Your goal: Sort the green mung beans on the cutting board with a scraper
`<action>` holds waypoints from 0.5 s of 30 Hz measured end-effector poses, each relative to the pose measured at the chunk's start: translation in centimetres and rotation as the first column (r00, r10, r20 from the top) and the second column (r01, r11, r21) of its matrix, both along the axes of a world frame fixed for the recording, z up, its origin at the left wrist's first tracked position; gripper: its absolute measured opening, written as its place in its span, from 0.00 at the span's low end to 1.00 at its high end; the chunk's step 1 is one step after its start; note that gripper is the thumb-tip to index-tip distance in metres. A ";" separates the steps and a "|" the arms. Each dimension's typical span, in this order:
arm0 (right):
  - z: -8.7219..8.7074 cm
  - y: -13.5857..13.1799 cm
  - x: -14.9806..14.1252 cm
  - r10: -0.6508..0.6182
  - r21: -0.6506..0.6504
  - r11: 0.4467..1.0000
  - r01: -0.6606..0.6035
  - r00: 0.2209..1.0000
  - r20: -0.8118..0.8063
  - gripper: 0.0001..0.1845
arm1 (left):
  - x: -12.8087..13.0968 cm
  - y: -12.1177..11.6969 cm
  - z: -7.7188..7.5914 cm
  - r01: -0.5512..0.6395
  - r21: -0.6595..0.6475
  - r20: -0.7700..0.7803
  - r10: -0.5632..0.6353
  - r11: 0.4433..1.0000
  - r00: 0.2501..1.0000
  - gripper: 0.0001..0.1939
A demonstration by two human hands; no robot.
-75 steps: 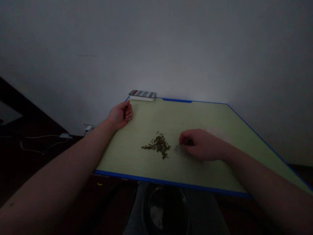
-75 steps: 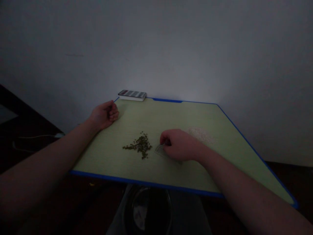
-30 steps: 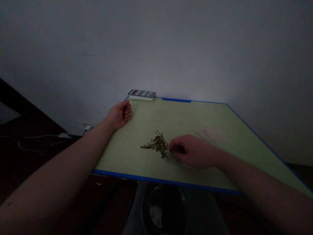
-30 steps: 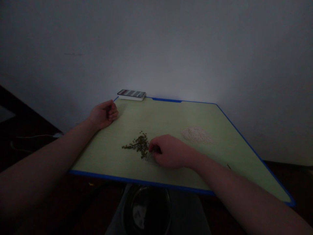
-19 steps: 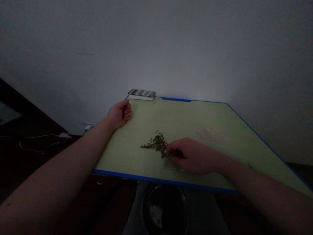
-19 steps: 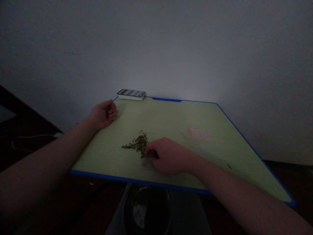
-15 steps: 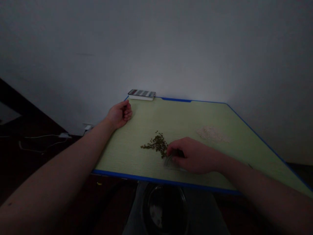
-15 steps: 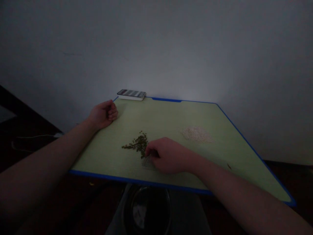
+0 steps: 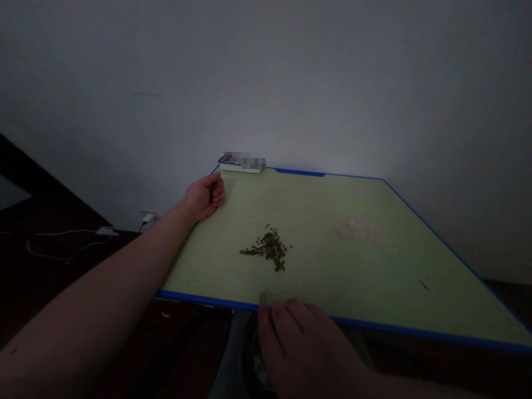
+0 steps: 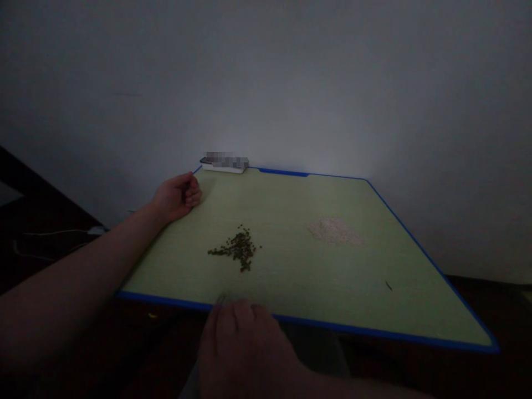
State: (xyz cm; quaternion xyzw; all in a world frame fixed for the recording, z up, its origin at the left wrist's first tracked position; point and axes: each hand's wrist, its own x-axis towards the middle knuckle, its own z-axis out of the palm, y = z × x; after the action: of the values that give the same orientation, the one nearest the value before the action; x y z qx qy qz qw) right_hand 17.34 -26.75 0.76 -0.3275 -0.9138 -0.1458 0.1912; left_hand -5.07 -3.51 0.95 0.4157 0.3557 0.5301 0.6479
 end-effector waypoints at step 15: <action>-0.8 1.7 4.6 -0.241 0.050 0.969 0.240 0.971 0.002 0.19 | 0.0 0.0 0.1 0.016 -0.014 0.010 -0.016 1.000 1.000 0.13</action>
State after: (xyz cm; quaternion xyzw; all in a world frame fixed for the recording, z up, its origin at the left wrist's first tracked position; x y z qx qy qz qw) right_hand 21.92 -25.07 0.01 -0.4304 -0.8642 -0.1916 0.1765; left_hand -5.02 -3.47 1.00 0.4111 0.3530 0.5244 0.6568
